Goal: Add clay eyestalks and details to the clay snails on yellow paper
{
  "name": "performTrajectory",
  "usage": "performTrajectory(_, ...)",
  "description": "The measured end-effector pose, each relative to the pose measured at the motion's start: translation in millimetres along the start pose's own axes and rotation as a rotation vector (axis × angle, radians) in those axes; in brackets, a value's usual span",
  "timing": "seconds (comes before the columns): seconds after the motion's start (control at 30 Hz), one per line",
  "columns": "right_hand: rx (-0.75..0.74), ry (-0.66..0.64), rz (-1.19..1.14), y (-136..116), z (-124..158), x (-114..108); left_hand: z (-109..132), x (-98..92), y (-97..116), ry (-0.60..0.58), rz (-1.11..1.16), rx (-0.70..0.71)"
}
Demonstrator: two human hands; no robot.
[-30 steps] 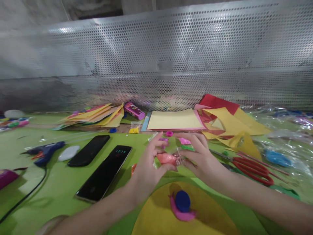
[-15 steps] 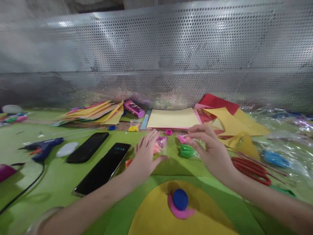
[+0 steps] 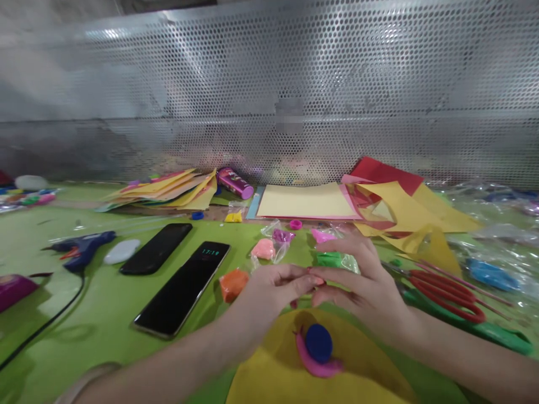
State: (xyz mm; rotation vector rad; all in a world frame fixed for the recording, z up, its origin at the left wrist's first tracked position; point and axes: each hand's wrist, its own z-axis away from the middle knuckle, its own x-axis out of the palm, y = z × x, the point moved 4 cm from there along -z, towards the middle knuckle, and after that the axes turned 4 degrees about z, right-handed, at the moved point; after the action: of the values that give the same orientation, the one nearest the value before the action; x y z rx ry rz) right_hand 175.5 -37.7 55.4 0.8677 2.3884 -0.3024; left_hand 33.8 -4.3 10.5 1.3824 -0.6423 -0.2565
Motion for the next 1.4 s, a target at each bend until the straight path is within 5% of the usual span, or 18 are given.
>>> performTrajectory(0.37, 0.080, -0.011, -0.054, 1.3, -0.2, 2.9, -2.1, -10.0, 3.9, 0.084, -0.091, 0.065)
performTrajectory(0.77, 0.002, -0.025, -0.029, -3.6, -4.6, 1.4, -0.8, -13.9, 0.6, 0.163, -0.010, -0.030)
performTrajectory(1.4, 0.019, -0.031, -0.031, 0.6, 2.4, 7.9, 1.7, -11.4, -3.3, 0.125, -0.057, -0.045)
